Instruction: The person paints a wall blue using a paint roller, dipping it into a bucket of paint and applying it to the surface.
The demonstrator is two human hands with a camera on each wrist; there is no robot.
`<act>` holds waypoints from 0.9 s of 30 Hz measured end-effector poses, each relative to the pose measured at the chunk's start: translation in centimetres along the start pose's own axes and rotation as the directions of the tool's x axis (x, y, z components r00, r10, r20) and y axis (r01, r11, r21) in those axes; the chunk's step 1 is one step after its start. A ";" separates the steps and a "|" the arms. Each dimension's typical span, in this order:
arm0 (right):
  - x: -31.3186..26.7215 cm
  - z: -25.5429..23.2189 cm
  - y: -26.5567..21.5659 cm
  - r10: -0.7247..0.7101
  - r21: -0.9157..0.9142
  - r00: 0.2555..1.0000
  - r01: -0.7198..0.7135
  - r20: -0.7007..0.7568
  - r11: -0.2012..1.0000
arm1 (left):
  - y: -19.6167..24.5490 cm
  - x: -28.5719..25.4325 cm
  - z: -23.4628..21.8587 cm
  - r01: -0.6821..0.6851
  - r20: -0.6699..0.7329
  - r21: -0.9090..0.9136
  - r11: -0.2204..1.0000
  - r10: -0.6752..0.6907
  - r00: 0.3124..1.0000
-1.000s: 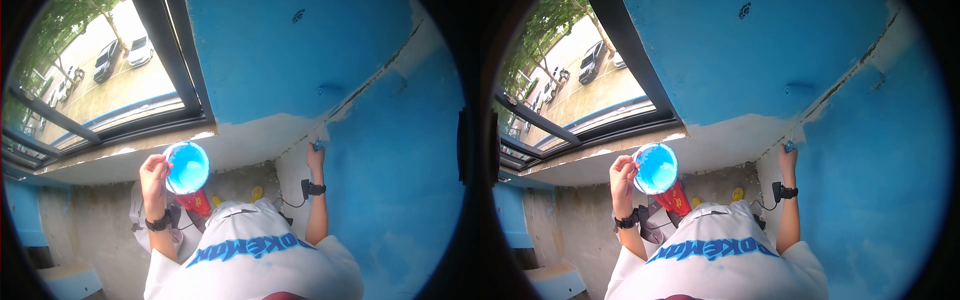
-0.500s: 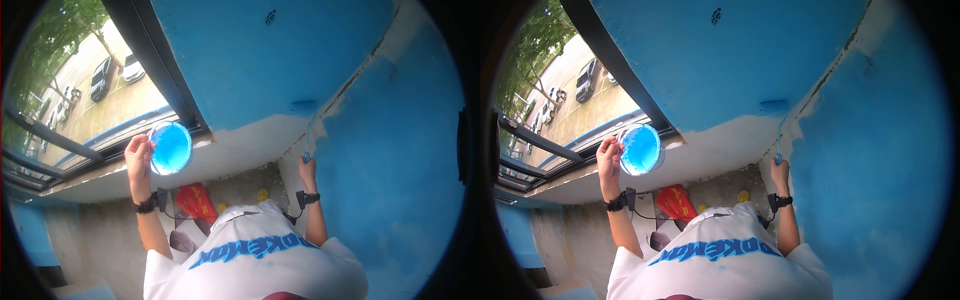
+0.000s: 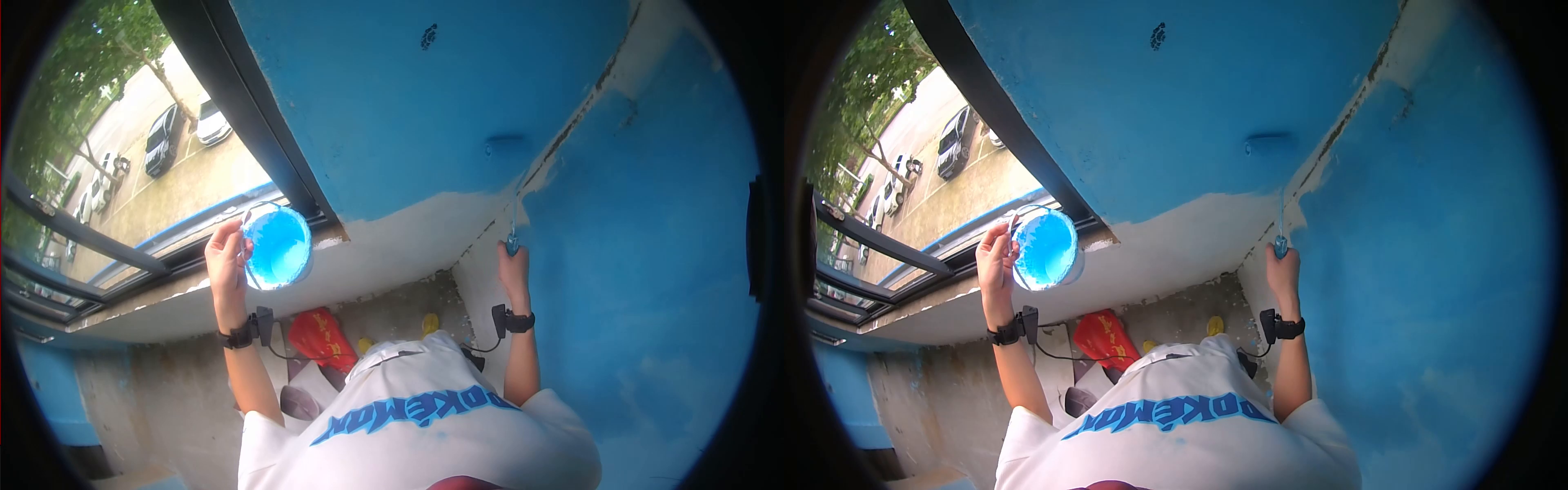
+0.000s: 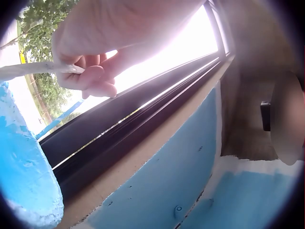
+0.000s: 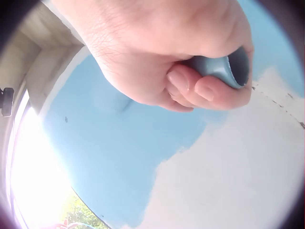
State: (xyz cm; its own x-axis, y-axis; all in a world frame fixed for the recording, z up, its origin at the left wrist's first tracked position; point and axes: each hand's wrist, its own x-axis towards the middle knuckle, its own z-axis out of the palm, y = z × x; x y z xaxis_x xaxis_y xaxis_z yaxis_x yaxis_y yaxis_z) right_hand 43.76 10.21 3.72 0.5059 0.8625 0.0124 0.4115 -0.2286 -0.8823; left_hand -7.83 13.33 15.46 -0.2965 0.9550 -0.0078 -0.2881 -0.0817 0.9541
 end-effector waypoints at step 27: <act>-1.6 1.7 4.3 0.053 -0.166 0.998 -0.057 -0.032 0.984 | 3.4 -6.2 -0.9 -0.073 0.035 0.477 0.876 0.064 0.997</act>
State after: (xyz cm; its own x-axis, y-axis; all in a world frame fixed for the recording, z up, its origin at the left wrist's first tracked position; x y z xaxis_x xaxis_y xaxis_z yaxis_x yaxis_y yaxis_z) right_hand 43.41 8.60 -0.91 0.5507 0.8345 -0.0194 0.5019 -0.3496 -0.7912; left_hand -7.76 6.89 18.45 -0.2818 0.9573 0.0637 0.2038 -0.0051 0.9790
